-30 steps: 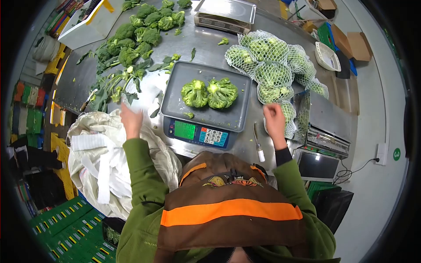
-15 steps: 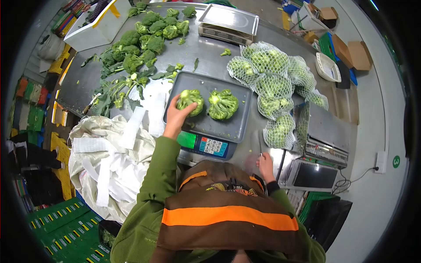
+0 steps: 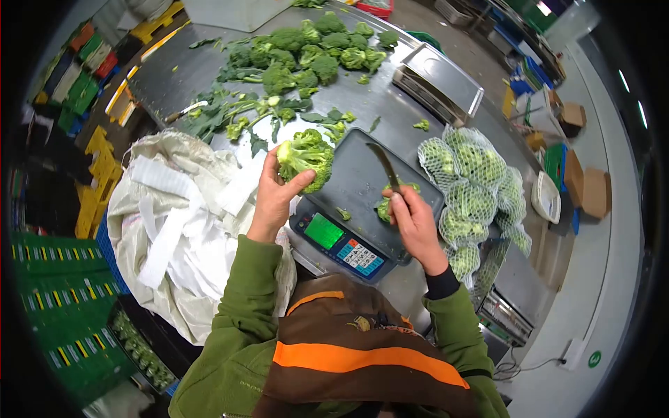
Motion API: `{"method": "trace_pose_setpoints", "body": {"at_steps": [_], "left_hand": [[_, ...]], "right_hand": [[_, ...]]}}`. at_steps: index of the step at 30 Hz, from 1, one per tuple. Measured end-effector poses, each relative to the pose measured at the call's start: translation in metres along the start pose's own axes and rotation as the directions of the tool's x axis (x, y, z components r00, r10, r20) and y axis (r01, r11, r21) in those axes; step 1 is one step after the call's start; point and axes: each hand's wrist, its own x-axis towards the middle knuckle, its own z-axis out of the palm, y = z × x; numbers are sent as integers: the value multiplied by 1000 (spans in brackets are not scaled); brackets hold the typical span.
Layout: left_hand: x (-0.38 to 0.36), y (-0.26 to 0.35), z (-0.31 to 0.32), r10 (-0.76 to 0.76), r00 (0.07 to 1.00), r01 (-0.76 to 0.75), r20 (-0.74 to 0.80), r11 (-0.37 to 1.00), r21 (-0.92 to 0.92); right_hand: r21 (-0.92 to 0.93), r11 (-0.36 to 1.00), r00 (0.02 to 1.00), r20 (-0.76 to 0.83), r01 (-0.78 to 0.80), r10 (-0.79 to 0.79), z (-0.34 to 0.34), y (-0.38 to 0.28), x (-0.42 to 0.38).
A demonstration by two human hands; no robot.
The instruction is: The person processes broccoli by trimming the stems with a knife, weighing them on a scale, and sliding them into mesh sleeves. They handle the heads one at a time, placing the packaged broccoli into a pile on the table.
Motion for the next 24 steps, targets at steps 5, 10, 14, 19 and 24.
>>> {"method": "trace_pose_setpoints", "body": {"at_steps": [5, 10, 14, 19, 24], "left_hand": [[-14, 8, -3, -27, 989, 38, -149, 997, 71], [-21, 9, -2, 37, 988, -8, -149, 981, 195], [-24, 7, -11, 112, 979, -66, -168, 963, 260], [-25, 7, -23, 186, 966, -66, -181, 851, 521], [-2, 29, -61, -85, 984, 65, -159, 990, -129]], "right_hand": [[-62, 997, 997, 58, 50, -46, 40, -17, 34], [-74, 980, 976, 125, 186, -176, 64, -23, 68], [-29, 978, 967, 160, 206, -199, 76, -20, 81], [-6, 997, 974, 213, 81, -77, 78, -18, 83], [-110, 985, 955, 282, 133, -97, 57, -14, 88]]}}
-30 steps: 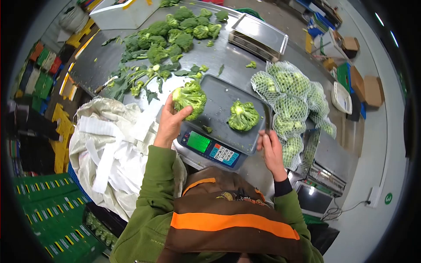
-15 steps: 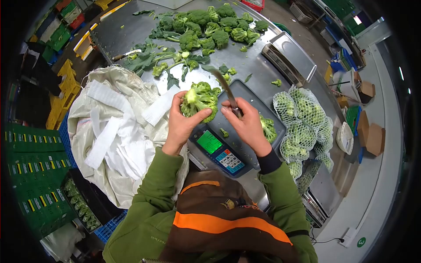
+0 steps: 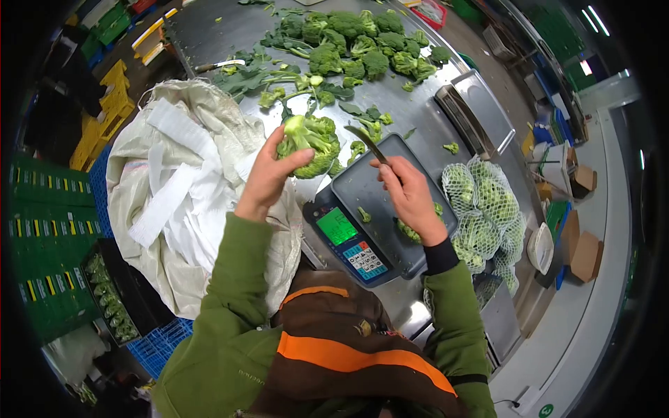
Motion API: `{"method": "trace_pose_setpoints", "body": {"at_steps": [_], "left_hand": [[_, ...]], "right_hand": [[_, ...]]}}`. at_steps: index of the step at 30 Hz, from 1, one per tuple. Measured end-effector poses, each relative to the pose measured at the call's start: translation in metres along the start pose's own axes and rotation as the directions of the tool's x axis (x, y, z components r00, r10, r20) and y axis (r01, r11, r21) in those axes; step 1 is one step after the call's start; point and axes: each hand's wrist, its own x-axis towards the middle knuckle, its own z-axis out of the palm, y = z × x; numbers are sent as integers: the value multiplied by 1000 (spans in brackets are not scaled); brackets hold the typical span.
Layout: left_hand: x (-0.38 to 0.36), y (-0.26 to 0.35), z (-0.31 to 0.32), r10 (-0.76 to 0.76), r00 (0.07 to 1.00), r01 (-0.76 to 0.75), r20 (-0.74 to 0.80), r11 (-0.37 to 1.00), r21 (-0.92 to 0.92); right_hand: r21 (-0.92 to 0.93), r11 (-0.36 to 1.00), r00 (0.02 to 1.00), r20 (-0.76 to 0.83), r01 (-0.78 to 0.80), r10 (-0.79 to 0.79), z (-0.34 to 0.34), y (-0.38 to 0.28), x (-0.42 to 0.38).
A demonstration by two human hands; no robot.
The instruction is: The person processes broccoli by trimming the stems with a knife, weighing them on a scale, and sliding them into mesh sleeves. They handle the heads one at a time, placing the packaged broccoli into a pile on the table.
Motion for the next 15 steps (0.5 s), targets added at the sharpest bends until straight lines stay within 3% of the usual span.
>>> {"method": "trace_pose_setpoints", "body": {"at_steps": [2, 3, 4, 6, 10, 15], "left_hand": [[11, 10, -13, 22, 997, -35, 75, 985, 167], [15, 14, -11, 91, 993, -106, 75, 967, 232], [17, 15, -10, 100, 992, -115, 75, 965, 234], [22, 13, -6, 259, 966, -243, -1, 909, 340], [19, -6, 5, 368, 924, -308, -103, 877, 370], [12, -17, 13, 328, 937, -265, -122, 892, 365]], "right_hand": [[-260, 937, 970, 5, 235, -242, -10, -6, 5], [-306, 915, 962, 8, 262, -272, -13, -10, 9], [-305, 913, 960, 9, 271, -281, -12, -11, 11], [-278, 944, 980, -37, 178, -196, -3, -14, 14], [-384, 888, 945, -99, 253, -312, 28, -20, 14], [-382, 878, 936, -82, 288, -342, 39, -13, 16]]}}
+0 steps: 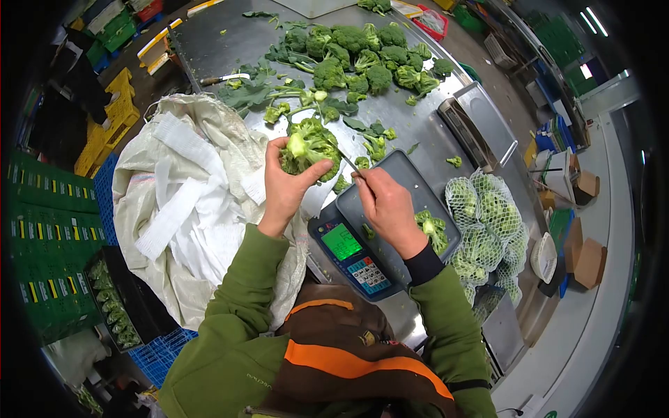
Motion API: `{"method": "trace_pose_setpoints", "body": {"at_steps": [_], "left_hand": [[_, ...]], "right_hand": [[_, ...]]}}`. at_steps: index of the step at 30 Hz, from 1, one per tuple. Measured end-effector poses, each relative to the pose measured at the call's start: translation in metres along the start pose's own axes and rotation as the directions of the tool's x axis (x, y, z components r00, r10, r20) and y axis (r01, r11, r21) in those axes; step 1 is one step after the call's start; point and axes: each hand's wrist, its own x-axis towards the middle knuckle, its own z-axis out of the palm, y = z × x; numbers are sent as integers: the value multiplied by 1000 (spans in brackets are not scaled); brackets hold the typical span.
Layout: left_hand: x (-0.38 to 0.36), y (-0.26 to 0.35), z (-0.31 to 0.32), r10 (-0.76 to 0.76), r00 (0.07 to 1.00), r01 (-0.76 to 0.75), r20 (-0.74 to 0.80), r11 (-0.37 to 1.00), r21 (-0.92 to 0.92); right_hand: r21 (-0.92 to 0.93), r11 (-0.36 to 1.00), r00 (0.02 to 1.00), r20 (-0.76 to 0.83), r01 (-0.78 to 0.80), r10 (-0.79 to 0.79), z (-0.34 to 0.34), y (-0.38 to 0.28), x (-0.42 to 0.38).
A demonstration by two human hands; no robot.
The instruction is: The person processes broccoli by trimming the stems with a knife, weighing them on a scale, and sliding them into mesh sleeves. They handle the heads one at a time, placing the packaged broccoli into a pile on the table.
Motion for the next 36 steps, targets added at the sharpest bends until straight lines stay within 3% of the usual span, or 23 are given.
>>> {"method": "trace_pose_setpoints", "body": {"at_steps": [8, 12, 15, 17, 24, 28, 30, 31, 32, 33, 35, 36], "left_hand": [[-2, 1, -3, -7, 1000, 7, 7, 999, 43], [-4, 7, 1, -64, 998, 65, 15, 995, -78], [-6, 5, 4, -102, 995, 103, 14, 988, -116], [-9, 5, 8, -112, 994, 111, 5, 988, -107], [-16, 4, 15, -120, 992, 111, -49, 981, -158], [-20, -4, 21, -80, 994, 68, -69, 986, -155], [-20, -11, 26, -189, 976, 152, -107, 948, -281], [-19, -14, 26, -185, 976, 148, -111, 949, -279], [-18, -18, 27, -242, 960, 179, -141, 917, -356], [-18, -19, 28, -301, 939, 204, -165, 877, -434], [-13, -14, 26, -273, 946, 175, -173, 884, -433], [-11, -13, 24, -266, 950, 175, -163, 887, -427]], "right_hand": [[-9, 1000, 996, 87, -2, 3, -8, 15, -2], [26, 1000, 999, 49, -8, 6, 1, 14, -6], [44, 999, 1000, -3, -23, 23, 11, 15, -9], [-38, 999, 999, -27, -26, 25, 15, 15, -10], [7, 1000, 1000, -30, -8, 8, 16, 20, -11], [-142, 990, 1000, -26, -4, 0, 14, 24, -10], [-184, 983, 999, -41, -11, 4, 25, 39, -7], [-1, 951, 946, -108, -308, 306, 40, 56, -6], [193, 804, 802, -113, -562, 587, 50, 67, -7], [194, 805, 802, -114, -561, 586, 48, 79, -9], [96, 804, 807, -9, -587, 590, 34, 101, -9], [100, 847, 851, -3, -523, 526, 21, 86, -7]]}}
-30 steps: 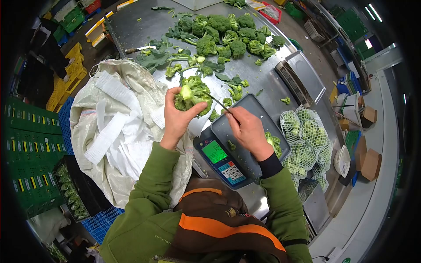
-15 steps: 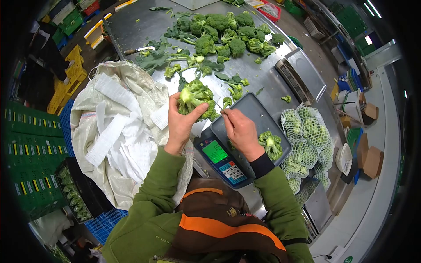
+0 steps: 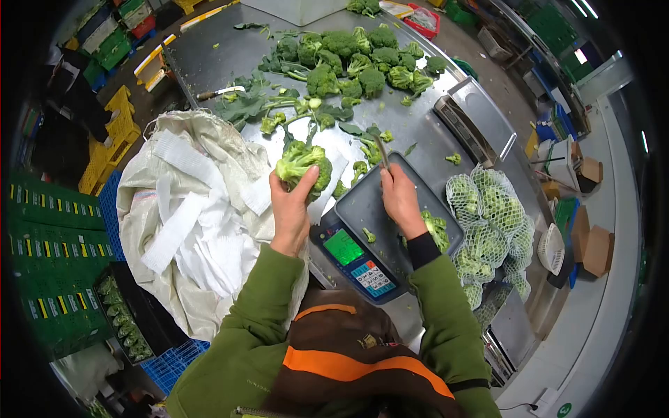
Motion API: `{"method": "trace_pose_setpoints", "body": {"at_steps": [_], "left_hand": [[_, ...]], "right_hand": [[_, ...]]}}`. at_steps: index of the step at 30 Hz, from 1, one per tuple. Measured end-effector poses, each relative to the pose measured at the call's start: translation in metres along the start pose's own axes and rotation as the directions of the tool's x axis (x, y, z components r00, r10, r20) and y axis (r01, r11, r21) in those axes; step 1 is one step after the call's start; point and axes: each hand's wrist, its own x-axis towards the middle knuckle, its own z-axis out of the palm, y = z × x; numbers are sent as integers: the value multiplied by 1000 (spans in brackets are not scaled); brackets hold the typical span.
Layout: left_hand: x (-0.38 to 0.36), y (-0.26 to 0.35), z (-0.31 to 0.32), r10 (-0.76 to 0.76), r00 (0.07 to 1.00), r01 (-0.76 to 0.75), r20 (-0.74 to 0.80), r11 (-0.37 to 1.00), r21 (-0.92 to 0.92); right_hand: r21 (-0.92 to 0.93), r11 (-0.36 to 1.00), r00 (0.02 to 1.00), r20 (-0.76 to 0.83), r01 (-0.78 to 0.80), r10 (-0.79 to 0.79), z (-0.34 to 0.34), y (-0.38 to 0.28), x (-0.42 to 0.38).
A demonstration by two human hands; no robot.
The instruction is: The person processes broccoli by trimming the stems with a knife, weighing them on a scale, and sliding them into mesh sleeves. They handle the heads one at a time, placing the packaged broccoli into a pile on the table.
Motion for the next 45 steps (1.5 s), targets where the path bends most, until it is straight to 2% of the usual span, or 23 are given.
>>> {"method": "trace_pose_setpoints", "body": {"at_steps": [1, 3, 5, 7, 9, 11, 14, 15, 17, 20, 22, 25, 27, 29, 31, 33, 35, 37, 39, 41, 42, 44, 45], "left_hand": [[-6, -1, -6, -18, 1000, 18, 2, 1000, 12], [-5, -3, -8, -28, 999, 27, 37, 999, 26], [-8, -5, -8, -8, 995, 0, 97, 997, 77], [-8, -9, -17, -27, 973, -51, 228, 942, 332], [-20, -12, -10, -166, 939, 9, 301, 887, 462], [-32, -26, -2, -247, 898, 35, 363, 864, 502], [-38, -55, 0, -222, 798, -251, 561, 723, 643], [-39, -60, 6, -170, 755, -418, 634, 620, 664], [-44, -64, 20, -203, 718, -483, 666, 543, 687], [-44, -75, 28, -177, 686, -578, 706, 457, 676], [-42, -83, 33, -198, 671, -591, 714, 438, 677], [-44, -100, 37, -201, 670, -608, 715, 405, 683], [-43, -119, 36, -137, 552, -726, 822, 406, 555], [-41, -122, 35, -151, 589, -717, 794, 357, 599], [-39, -117, 32, -217, 554, -685, 804, 430, 588], [-45, -111, 29, -237, 561, -701, 793, 374, 608], [-40, -102, 23, -50, 639, -716, 767, 325, 618], [-20, -83, 15, -20, 865, -393, 501, 595, 701], [26, -72, -19, -36, 942, -305, 335, 329, 894], [73, -93, -74, 57, 863, -484, 502, -189, 854], [82, -96, -87, 53, 858, -495, 511, -180, 850], [87, -95, -105, -299, 838, -541, 457, -336, 771], [92, -92, -103, -301, 833, -547, 464, -333, 768]], "right_hand": [[-3, 1000, 1000, 4, -19, 20, -13, -10, -11], [194, 981, 997, 74, 5, -20, -42, -29, -24], [199, 980, 1000, 8, -27, 26, -71, -34, -64], [55, 996, 988, 134, 64, -71, -100, -24, -121], [142, 988, 936, 336, 61, -106, -113, 12, -184], [29, 997, 805, 592, -67, 37, -129, 44, -239], [-114, 974, 858, 461, -197, 227, -111, 115, -319], [-112, 972, 863, 446, -208, 236, -112, 114, -325], [-369, 929, 973, 207, -16, 99, -111, 113, -328], [158, 932, 922, -168, -325, 350, -100, 96, -284], [164, 946, 885, -337, -280, 320, -98, 80, -237], [118, 968, 887, -388, -221, 249, -86, 85, -177], [7, 996, 937, -336, -92, 89, -67, 98, -148], [31, 997, 941, -329, -76, 82, -57, 94, -141], [-1, 999, 952, -302, -54, 51, -62, 98, -144], [20, 996, 962, -258, -92, 94, -70, 103, -144], [68, 991, 963, -238, -115, 128, -76, 95, -148], [127, 985, 964, -225, -118, 144, -77, 101, -151], [170, 977, 958, -230, -131, 168, -81, 100, -154], [300, 927, 911, -273, -225, 309, -91, 90, -153], [247, 952, 900, -348, -182, 262, -91, 94, -152], [188, 973, 885, -419, -133, 202, -98, 92, -151], [128, 988, 870, -475, -83, 135, -102, 89, -150]]}}
